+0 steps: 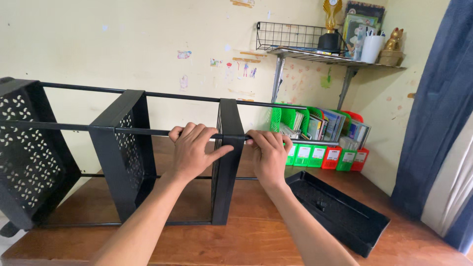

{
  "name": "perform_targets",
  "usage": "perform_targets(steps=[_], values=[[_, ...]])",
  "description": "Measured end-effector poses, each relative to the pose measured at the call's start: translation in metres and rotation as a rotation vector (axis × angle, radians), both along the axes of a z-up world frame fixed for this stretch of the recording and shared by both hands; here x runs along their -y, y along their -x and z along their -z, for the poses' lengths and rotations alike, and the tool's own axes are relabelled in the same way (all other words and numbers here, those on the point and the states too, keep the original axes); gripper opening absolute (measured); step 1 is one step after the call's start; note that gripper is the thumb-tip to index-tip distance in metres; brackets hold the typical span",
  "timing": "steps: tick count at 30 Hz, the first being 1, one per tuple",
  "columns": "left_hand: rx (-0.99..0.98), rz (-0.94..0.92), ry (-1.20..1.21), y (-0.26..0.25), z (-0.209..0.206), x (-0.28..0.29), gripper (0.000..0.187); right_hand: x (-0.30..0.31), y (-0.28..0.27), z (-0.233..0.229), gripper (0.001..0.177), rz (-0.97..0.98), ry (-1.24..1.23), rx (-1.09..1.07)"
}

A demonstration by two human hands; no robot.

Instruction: The person assembles a black perforated metal shelving unit by inserting horizontal rods into vertical side panels. They repeatedly remove and reinsert rods to adjust alignment, then place a perforated tray on the table and continue fitting rods into the frame.

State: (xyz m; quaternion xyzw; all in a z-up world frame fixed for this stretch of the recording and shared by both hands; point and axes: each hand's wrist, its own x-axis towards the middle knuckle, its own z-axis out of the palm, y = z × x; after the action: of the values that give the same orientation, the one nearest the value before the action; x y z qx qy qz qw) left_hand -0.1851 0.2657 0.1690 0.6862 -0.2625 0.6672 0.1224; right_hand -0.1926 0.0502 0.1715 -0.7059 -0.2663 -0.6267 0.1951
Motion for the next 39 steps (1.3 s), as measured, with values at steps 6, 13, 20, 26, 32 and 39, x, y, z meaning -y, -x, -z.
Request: perform_targets(steps=[6,13,20,26,32,39], values=[[0.0,-0.047,-0.015,0.001,0.042,-0.001,0.047,0.001,0.008,0.036,0.037,-0.05,0.034,-0.02],[-0.31,0.035,0.031,-0.009,0.099,-0.033,0.032,-0.027,-0.005,0.101,0.04,-0.039,0.134,-0.134],[-0.509,0.201,0.107,-0.02,0.133,-0.038,0.019,-0.026,-0.009,0.135,0.033,0.009,0.099,-0.236],[-0.638,0.197,0.143,-0.027,0.174,-0.014,0.019,-0.004,-0.024,0.166,0.028,-0.014,0.121,-0.377],[-0.878,0.133,0.175,-0.037,0.227,-0.003,0.015,0.011,-0.036,0.215,0.027,-0.005,0.155,-0.572],[-1.073,0.062,0.141,-0.047,0.267,0.0,0.017,0.013,-0.035,0.244,0.028,-0.018,0.17,-0.806]])
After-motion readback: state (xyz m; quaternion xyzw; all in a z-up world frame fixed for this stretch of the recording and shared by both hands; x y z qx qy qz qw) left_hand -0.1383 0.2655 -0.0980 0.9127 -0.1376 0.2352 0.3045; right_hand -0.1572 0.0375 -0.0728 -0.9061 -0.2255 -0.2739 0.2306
